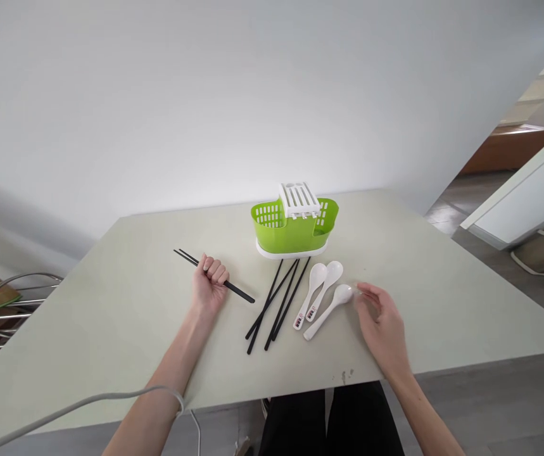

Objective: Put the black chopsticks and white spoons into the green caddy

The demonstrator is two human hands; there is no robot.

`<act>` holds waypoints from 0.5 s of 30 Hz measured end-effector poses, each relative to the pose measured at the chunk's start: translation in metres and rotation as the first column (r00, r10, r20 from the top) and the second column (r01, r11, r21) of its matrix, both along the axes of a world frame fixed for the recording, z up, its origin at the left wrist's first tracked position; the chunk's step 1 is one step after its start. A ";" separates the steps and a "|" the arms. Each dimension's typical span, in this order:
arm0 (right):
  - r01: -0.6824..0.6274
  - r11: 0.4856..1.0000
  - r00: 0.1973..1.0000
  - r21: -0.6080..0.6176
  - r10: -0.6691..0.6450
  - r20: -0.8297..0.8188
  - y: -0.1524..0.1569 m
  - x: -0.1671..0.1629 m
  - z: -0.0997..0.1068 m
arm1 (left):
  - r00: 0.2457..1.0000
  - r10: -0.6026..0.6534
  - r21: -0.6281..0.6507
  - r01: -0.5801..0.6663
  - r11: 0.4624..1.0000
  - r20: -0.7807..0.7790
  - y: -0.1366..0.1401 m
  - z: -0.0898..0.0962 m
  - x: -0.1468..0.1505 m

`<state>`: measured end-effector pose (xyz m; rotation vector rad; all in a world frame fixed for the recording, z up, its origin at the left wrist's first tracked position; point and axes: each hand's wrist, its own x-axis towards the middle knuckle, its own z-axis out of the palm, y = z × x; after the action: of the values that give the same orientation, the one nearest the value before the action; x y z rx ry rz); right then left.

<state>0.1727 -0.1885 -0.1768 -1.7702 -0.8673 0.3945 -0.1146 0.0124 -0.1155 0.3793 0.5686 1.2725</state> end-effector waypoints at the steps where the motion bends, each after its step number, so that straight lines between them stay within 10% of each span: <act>1: 0.006 1.000 1.000 0.009 -0.006 0.016 0.000 0.000 0.000 | 0.999 -0.017 -0.011 0.018 1.000 0.049 -0.002 -0.001 0.003; 7: -0.143 0.979 0.952 0.147 0.095 0.291 -0.009 -0.027 0.018 | 0.977 -0.121 -0.049 0.131 0.990 0.175 -0.013 -0.008 0.013; 11: -0.557 0.825 0.787 0.094 0.488 0.378 -0.012 -0.076 0.040 | 0.975 -0.173 -0.009 0.176 0.984 0.142 -0.019 -0.010 0.015; 15: -0.639 0.768 0.743 -0.050 0.633 0.217 0.002 -0.121 0.056 | 0.980 -0.185 0.039 0.183 0.982 0.078 -0.024 -0.010 0.018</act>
<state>0.0515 -0.1869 -0.1204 -1.4601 -1.6469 0.6269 -0.0970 -0.0119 -0.1252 0.3962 0.4343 1.1146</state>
